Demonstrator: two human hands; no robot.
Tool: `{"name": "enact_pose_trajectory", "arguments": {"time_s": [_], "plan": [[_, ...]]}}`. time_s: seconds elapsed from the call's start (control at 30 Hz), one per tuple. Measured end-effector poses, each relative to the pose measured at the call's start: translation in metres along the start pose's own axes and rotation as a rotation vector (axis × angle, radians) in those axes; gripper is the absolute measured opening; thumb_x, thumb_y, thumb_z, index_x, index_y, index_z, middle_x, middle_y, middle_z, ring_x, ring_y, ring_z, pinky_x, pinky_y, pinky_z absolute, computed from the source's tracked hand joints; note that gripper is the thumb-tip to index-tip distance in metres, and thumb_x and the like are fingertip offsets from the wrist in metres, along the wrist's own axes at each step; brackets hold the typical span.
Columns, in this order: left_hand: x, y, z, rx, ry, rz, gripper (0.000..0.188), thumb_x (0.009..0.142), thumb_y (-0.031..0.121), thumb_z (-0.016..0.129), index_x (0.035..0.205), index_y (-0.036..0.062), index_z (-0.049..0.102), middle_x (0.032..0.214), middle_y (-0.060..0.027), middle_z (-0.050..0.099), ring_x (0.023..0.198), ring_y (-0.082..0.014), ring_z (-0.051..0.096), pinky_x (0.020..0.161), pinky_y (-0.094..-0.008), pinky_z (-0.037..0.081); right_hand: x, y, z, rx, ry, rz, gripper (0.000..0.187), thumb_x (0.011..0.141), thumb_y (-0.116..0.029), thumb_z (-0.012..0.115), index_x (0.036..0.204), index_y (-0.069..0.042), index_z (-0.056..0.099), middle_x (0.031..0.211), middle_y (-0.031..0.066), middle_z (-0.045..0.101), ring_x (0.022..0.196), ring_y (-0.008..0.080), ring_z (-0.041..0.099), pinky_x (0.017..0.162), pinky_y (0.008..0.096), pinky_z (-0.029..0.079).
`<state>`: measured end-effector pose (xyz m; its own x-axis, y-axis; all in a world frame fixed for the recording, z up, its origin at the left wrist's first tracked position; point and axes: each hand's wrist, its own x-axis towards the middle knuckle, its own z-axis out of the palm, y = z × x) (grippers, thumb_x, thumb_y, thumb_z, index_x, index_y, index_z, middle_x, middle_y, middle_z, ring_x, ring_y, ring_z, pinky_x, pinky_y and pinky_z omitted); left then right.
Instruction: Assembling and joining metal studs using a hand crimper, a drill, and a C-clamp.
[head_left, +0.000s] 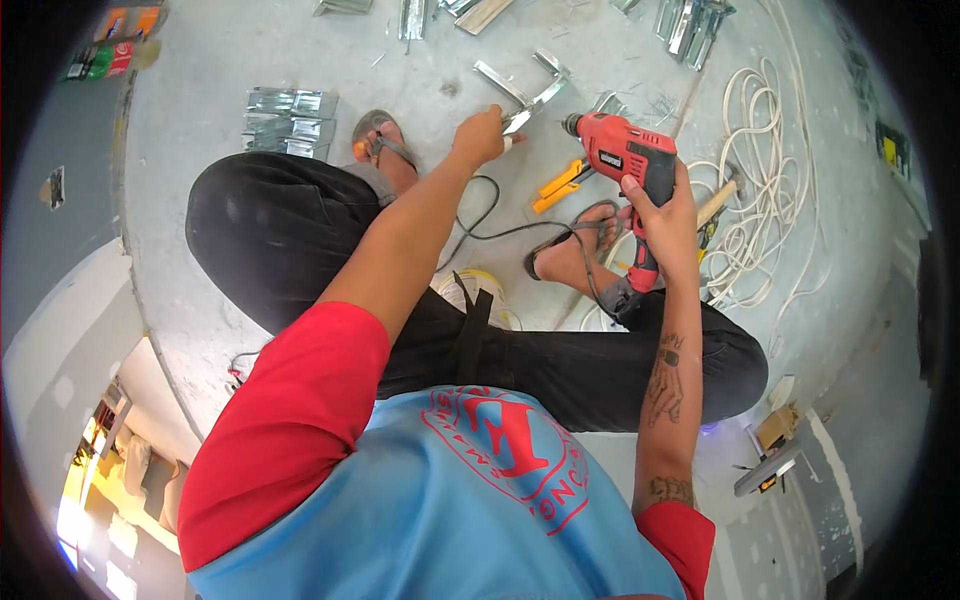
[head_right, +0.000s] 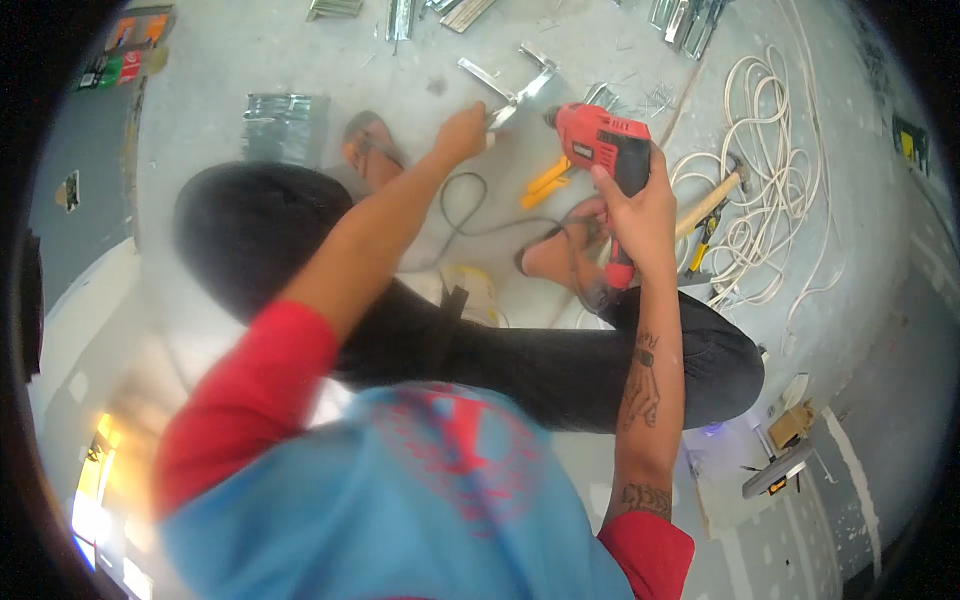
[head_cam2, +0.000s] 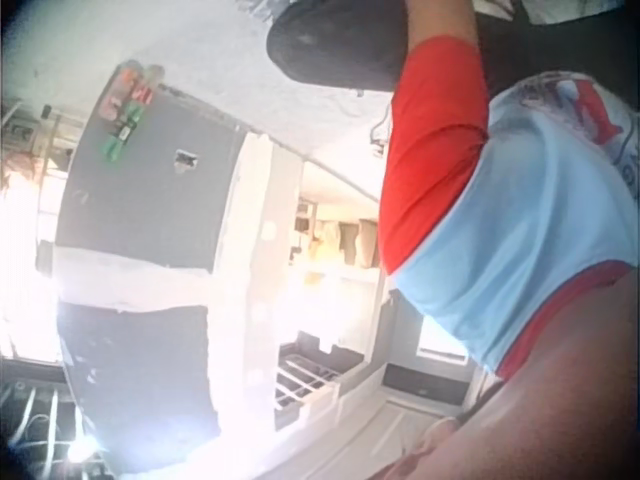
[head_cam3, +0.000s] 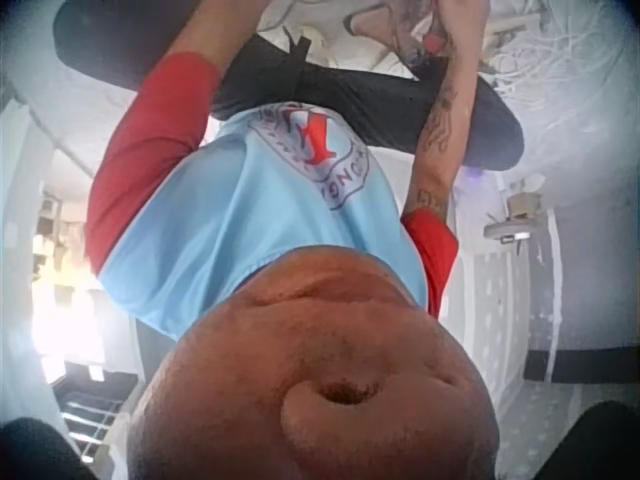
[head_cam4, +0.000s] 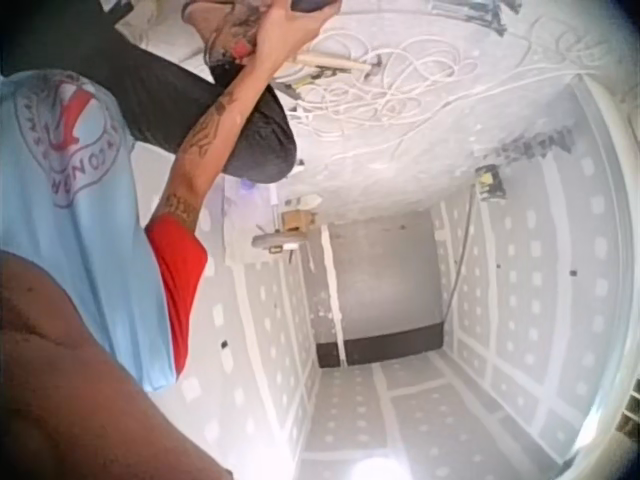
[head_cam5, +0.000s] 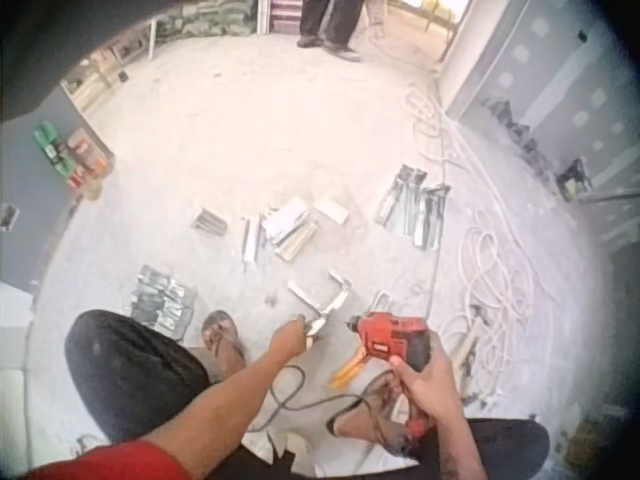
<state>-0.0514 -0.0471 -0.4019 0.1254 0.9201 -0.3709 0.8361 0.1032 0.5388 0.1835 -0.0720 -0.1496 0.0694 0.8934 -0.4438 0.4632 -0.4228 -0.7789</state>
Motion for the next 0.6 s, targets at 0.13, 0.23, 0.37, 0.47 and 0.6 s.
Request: {"name": "enact_pose_trajectory", "arguments": {"time_s": [0.13,0.23,0.37,0.47,0.6], "plan": [[0.008,0.003,-0.006,0.048,-0.072,-0.078,0.07,0.073,0.068,0.069,0.095,0.0022,0.063,0.094,-0.0165,0.068,0.086,-0.0336,0.068,0.071,-0.044,0.053,0.008,0.0,0.01,-0.092,0.073,-0.152,0.062,0.083,-0.019,0.075,0.134,0.001,0.044,0.093,0.012,0.066,0.061,0.0132,0.064,0.049,0.0258,0.05],[0.007,0.005,-0.008,0.064,-0.079,-0.112,0.067,0.072,0.067,0.07,0.093,0.0028,0.067,0.093,-0.0163,0.069,0.087,-0.0327,0.068,0.072,-0.0438,0.054,0.009,-0.005,0.016,0.117,-0.035,0.018,0.064,0.083,-0.018,0.074,0.135,0.001,0.043,0.098,0.0143,0.067,0.063,0.0153,0.066,0.049,0.0273,0.052],[0.007,0.008,-0.007,0.067,-0.092,-0.074,0.06,0.073,0.061,0.072,0.092,0.0039,0.07,0.091,-0.0167,0.07,0.085,-0.0328,0.068,0.072,-0.0437,0.054,0.014,-0.014,0.02,0.044,-0.032,0.034,0.064,0.083,-0.018,0.074,0.136,0.001,0.042,0.099,0.0146,0.067,0.063,0.0171,0.067,0.05,0.029,0.054],[0.01,0.008,-0.007,0.062,-0.1,-0.093,0.05,0.075,0.053,0.073,0.092,0.0062,0.071,0.088,-0.0164,0.07,0.083,-0.0332,0.069,0.071,-0.0438,0.055,0.02,-0.019,0.022,0.02,-0.022,-0.04,0.064,0.083,-0.019,0.074,0.136,0.0,0.042,0.095,0.0139,0.068,0.062,0.0174,0.067,0.051,0.0296,0.054],[0.01,0.007,-0.006,0.044,-0.081,-0.089,0.041,0.076,0.047,0.072,0.09,0.0082,0.073,0.086,-0.0152,0.07,0.081,-0.0333,0.068,0.071,-0.044,0.055,0.028,-0.019,0.026,-0.029,-0.051,0.008,0.064,0.083,-0.02,0.074,0.135,-0.001,0.043,0.091,0.0136,0.069,0.062,0.0182,0.068,0.053,0.0297,0.054]]}}
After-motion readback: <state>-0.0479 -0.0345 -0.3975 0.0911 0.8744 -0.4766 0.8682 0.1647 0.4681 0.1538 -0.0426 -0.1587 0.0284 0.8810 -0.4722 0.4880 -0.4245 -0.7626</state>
